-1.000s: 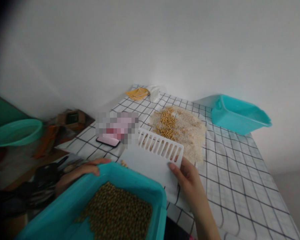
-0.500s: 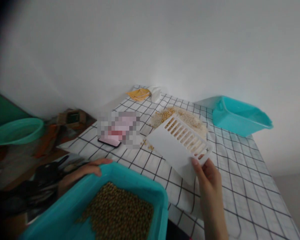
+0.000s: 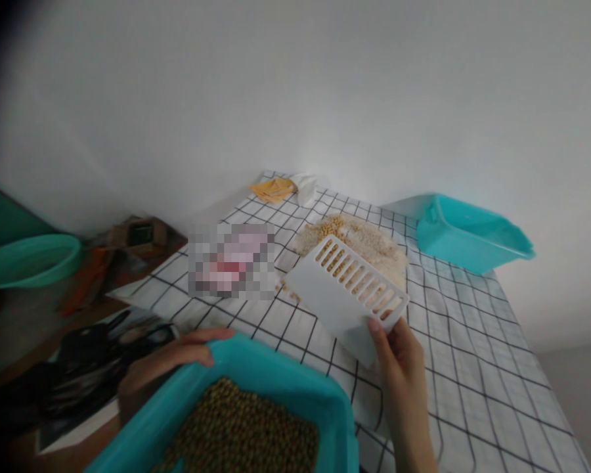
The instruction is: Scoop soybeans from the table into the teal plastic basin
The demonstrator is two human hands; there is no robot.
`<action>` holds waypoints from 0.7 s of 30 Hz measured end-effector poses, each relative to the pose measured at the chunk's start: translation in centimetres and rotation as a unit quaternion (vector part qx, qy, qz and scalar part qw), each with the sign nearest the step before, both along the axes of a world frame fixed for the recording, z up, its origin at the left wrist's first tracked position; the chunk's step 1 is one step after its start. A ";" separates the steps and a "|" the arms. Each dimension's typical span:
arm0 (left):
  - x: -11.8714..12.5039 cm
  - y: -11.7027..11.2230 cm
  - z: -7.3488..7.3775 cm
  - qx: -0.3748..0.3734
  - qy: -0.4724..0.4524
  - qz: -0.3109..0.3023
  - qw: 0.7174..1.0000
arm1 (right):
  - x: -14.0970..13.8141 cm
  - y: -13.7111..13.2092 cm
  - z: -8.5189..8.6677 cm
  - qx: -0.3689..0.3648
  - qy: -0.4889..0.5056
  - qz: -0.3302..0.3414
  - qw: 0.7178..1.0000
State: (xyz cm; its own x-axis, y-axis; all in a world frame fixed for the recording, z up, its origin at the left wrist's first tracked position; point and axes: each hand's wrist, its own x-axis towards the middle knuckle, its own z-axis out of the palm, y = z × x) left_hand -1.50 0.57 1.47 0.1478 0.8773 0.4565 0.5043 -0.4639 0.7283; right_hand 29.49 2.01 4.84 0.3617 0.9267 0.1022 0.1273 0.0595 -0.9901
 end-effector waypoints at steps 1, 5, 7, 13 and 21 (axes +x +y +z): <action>0.1 0.0 -0.3 -0.001 -0.030 -0.005 1.000 | 0.1 0.1 -0.1 -0.003 -0.005 -0.002 1.000; 0.6 0.4 -1.6 -0.031 -0.126 0.004 0.992 | 0.2 0.5 -0.3 -0.018 -0.035 0.000 0.999; 0.8 0.5 -2.1 -0.036 -0.149 0.026 0.988 | 0.0 0.6 -0.2 -0.007 -0.036 -0.008 0.999; 1.0 0.2 -2.6 -0.034 -0.197 0.048 0.979 | 0.3 0.7 -0.3 -0.014 -0.048 0.008 0.999; 1.1 0.2 -2.2 -0.048 -0.220 0.046 0.973 | 0.0 0.5 -0.4 -0.011 -0.071 0.017 0.997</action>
State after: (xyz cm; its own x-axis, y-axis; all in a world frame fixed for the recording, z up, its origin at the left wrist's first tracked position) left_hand -0.44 0.77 -0.69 -0.1244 0.9193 0.3733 0.1693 -0.3510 0.9209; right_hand 29.45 2.56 4.43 0.3134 0.9406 0.1302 0.2640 0.0454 -0.9635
